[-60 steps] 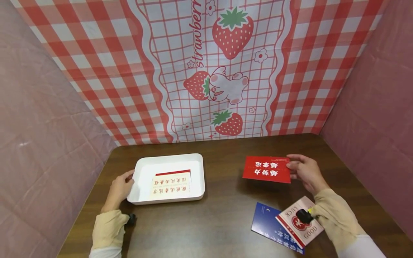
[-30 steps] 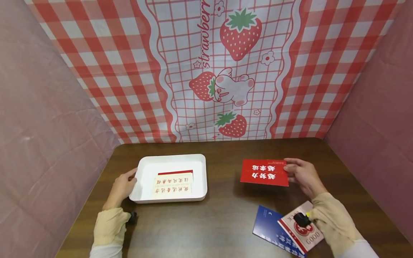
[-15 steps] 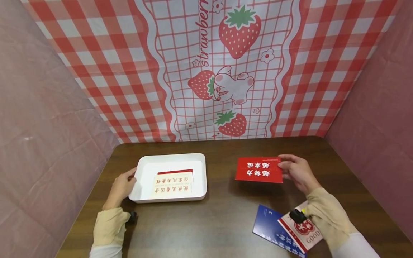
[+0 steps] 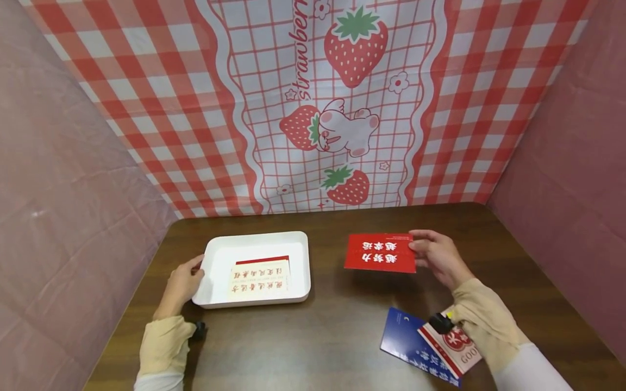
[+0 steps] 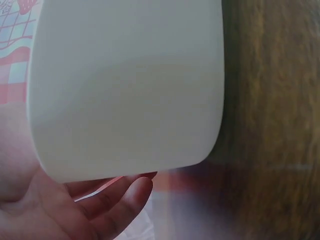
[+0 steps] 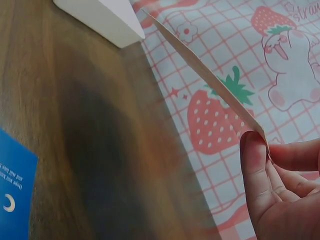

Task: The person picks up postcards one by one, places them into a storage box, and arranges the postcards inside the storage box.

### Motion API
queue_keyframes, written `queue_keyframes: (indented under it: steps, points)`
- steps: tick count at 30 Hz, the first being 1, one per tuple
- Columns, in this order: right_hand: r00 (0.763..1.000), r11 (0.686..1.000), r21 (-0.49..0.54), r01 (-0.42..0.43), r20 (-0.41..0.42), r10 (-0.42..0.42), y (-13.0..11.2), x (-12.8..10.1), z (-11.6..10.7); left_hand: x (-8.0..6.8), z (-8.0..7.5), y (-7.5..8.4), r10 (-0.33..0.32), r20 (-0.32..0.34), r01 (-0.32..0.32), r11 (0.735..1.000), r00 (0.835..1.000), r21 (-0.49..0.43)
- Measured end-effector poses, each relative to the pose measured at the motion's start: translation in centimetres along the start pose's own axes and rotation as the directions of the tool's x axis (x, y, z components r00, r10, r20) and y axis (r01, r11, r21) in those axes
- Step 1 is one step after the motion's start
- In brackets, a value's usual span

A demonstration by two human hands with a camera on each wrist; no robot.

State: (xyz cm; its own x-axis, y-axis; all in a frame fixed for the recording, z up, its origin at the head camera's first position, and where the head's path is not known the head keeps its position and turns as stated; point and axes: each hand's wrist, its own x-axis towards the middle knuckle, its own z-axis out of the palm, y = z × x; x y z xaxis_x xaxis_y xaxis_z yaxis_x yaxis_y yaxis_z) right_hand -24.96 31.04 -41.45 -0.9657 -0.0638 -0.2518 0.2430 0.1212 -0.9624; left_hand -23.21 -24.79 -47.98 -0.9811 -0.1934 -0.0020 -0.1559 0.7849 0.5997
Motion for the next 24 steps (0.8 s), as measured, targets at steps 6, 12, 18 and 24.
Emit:
queue_keyframes:
  steps: [6, 12, 18, 24]
  points:
    - [0.999, 0.985, 0.169, -0.026, 0.048, 0.018, -0.6, -0.1, 0.4, -0.1, -0.1, 0.1, 0.008, -0.012, -0.008, 1.000, 1.000, 0.007]
    - [0.998, 0.986, 0.163, -0.028, 0.053, 0.020, -0.9, 0.1, 0.9, -0.1, -0.2, 0.1, 0.011, -0.012, -0.011, 1.000, 1.000, 0.001]
    - [0.999, 0.990, 0.143, -0.011, 0.051, 0.004, -1.0, 0.5, 1.7, 0.0, -0.1, -0.1, 0.009, -0.012, -0.009, 1.000, 1.000, -0.002]
    - [0.999, 0.989, 0.145, 0.000, 0.049, -0.007, -1.2, 0.7, 2.7, 0.1, -0.1, -0.2, 0.015, -0.021, -0.015, 1.000, 1.000, 0.000]
